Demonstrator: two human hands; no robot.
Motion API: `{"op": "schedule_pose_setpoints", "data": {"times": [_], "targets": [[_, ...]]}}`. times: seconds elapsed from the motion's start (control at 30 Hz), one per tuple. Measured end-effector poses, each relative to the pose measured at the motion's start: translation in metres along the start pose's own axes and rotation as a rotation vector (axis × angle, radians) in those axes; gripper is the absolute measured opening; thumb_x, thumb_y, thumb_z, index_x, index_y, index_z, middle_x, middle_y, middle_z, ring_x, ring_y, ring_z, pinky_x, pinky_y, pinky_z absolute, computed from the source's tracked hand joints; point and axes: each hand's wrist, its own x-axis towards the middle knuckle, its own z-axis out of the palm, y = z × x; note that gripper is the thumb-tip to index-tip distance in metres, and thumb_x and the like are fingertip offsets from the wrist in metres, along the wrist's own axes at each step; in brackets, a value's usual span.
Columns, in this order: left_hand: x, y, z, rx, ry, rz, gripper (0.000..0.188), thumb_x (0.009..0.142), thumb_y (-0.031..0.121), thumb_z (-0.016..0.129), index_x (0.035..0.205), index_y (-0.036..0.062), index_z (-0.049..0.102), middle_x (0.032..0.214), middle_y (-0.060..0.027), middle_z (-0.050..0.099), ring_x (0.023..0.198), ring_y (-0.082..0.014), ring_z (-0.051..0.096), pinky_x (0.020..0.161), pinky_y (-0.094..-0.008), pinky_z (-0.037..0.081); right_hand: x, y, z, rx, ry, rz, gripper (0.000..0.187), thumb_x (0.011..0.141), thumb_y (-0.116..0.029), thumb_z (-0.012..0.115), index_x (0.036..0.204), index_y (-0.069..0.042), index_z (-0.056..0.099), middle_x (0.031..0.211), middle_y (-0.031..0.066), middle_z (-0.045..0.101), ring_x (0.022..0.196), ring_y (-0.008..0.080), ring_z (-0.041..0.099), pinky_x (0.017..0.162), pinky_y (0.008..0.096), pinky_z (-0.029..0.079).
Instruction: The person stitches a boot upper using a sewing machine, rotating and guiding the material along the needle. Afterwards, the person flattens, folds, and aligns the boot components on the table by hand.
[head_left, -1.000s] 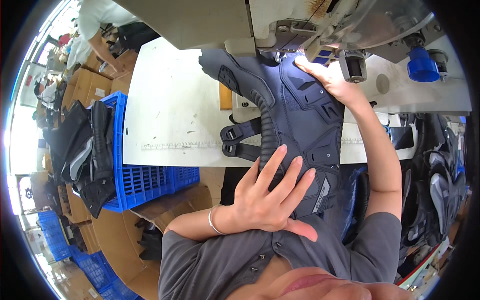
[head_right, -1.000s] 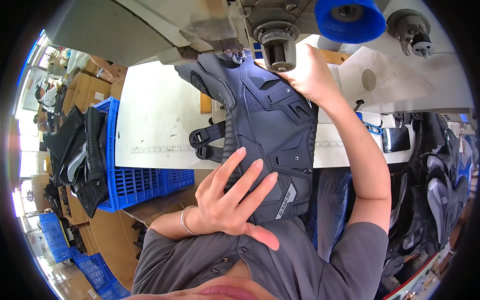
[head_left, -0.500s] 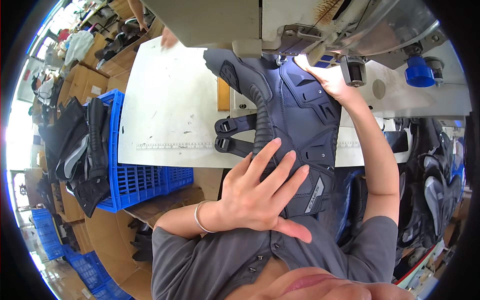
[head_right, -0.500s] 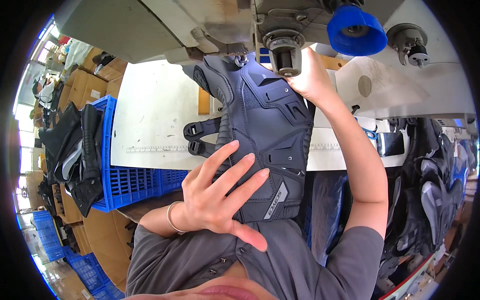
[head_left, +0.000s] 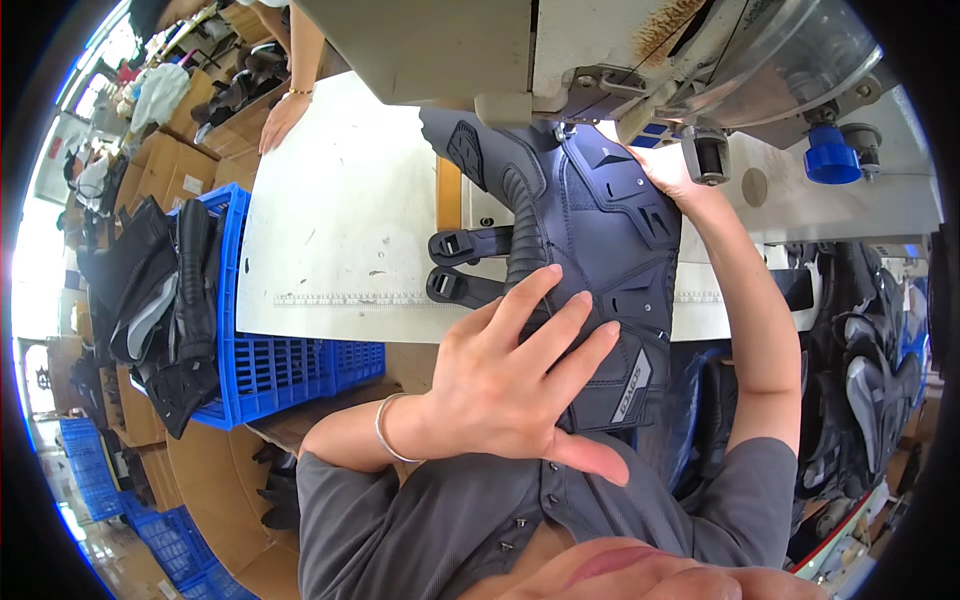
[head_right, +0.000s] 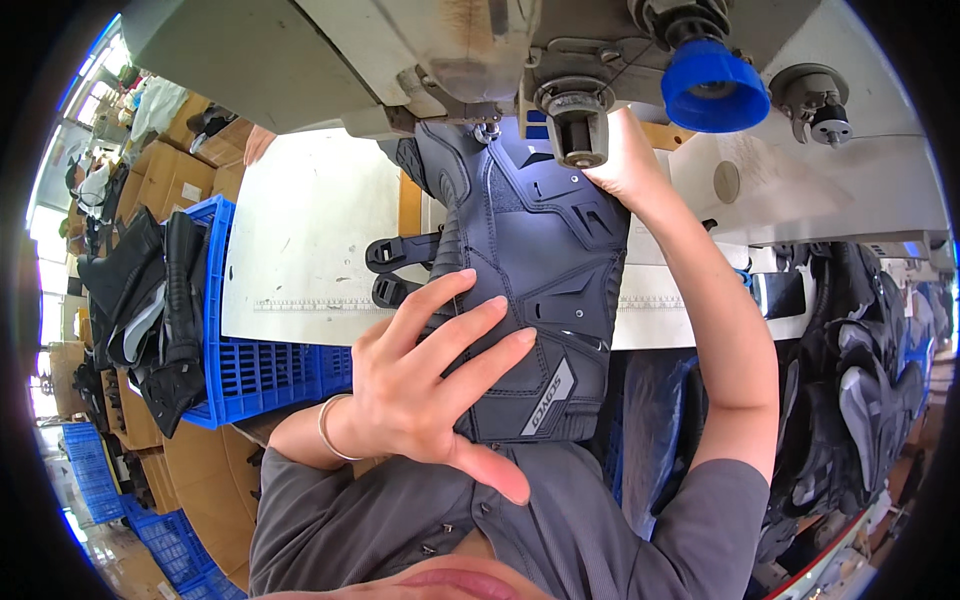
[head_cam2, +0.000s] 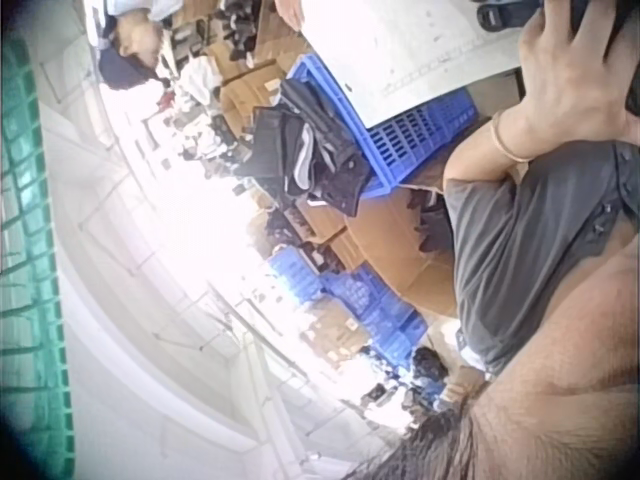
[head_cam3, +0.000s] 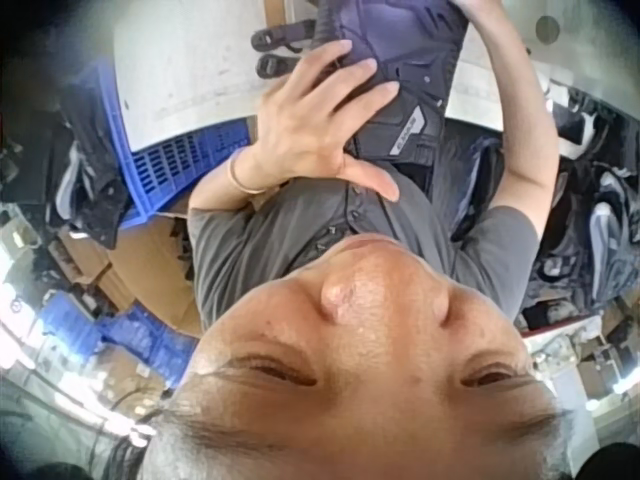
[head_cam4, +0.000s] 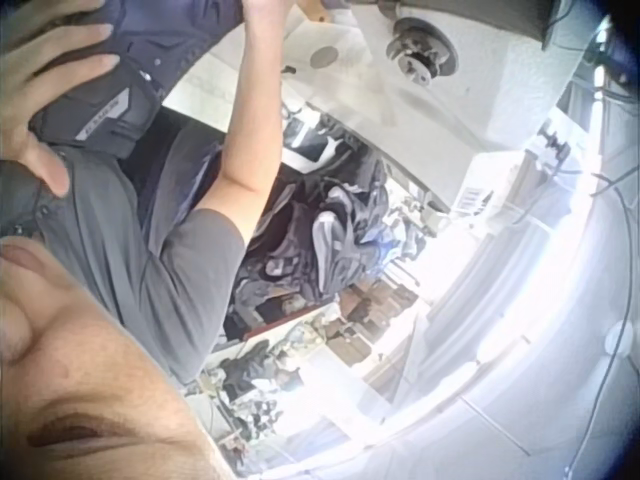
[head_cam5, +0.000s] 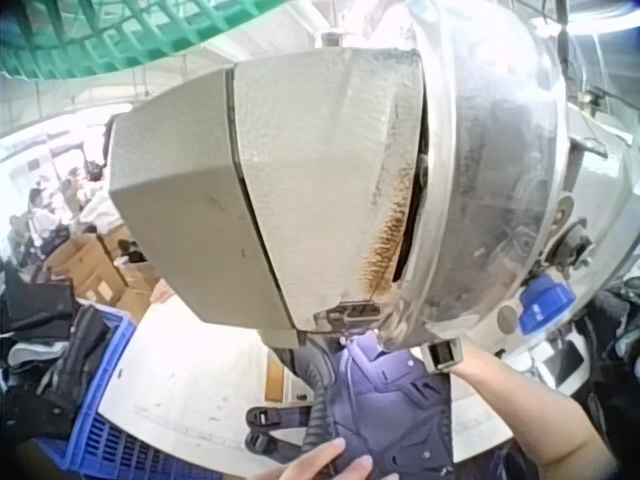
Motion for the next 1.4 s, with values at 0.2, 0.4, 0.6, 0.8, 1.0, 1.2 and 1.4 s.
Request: {"op": "schedule_pose_setpoints", "data": {"times": [0.2,0.4,0.6,0.8,1.0,1.2,1.4], "targets": [[0.005,-0.008,-0.005,-0.017,0.003,-0.002,0.091,0.057,0.085,0.052,0.100,0.0071,0.069,0.097,-0.0128,0.063,0.091,-0.0376,0.061,0.054,-0.0344,0.052,-0.004,-0.028,-0.005,0.151,-0.039,0.254,0.063,0.065,-0.019,0.081,0.118,-0.002,0.050,0.109,0.0150,0.060,0.102,0.0257,0.059,0.089,0.0357,0.046],[0.005,-0.022,-0.017,-0.018,-0.033,0.021,0.088,0.057,0.084,0.054,0.097,0.0084,0.071,0.095,-0.0117,0.063,0.092,-0.0366,0.062,0.055,-0.0349,0.052,-0.004,-0.031,0.002,0.170,-0.050,0.251,0.063,0.066,-0.017,0.080,0.120,-0.002,0.049,0.114,0.0139,0.059,0.102,0.0194,0.059,0.088,0.0317,0.046],[0.003,-0.040,-0.030,-0.023,-0.120,0.082,0.086,0.057,0.085,0.053,0.093,0.0093,0.072,0.096,-0.0108,0.065,0.091,-0.0360,0.063,0.060,-0.0361,0.054,-0.010,-0.026,0.015,0.227,0.119,0.113,0.051,0.071,-0.014,0.076,0.114,-0.002,0.053,0.105,0.0097,0.063,0.097,0.0176,0.059,0.086,0.0308,0.046],[0.006,-0.065,-0.057,-0.089,-0.202,0.107,0.061,0.071,0.066,0.058,0.096,0.0113,0.072,0.104,-0.0103,0.066,0.093,-0.0374,0.062,0.069,-0.0398,0.053,-0.024,-0.057,0.020,0.302,0.146,0.252,0.029,0.074,-0.012,0.075,0.097,0.000,0.061,0.089,0.0059,0.065,0.080,0.0116,0.058,0.073,0.0284,0.047],[-0.003,0.003,-0.078,0.255,-0.207,-0.118,0.040,0.070,0.032,0.058,0.101,0.0102,0.070,0.113,-0.0116,0.063,0.099,-0.0375,0.057,0.091,-0.0524,0.040,-0.050,-0.075,0.023,0.659,0.115,0.414,0.020,0.085,-0.020,0.068,0.091,-0.002,0.065,0.081,0.0000,0.064,0.071,0.0048,0.056,0.065,0.0226,0.046],[-0.028,0.027,-0.010,0.575,-0.176,-0.194,0.055,0.071,0.058,0.066,0.105,0.0149,0.069,0.116,-0.0096,0.061,0.112,-0.0347,0.052,0.097,-0.0660,0.030,-0.056,-0.069,0.034,0.768,0.225,0.224,0.011,0.085,-0.014,0.067,0.089,-0.004,0.066,0.079,-0.0030,0.062,0.068,0.0038,0.054,0.064,0.0201,0.044],[-0.040,0.022,0.000,0.569,-0.049,-0.225,0.045,0.069,0.044,0.073,0.104,0.0167,0.070,0.117,-0.0074,0.061,0.112,-0.0300,0.052,0.100,-0.0640,0.027,-0.054,-0.070,0.032,0.777,0.202,0.249,0.006,0.086,-0.012,0.067,0.085,-0.006,0.065,0.077,-0.0039,0.062,0.067,0.0032,0.054,0.063,0.0204,0.044]]}}
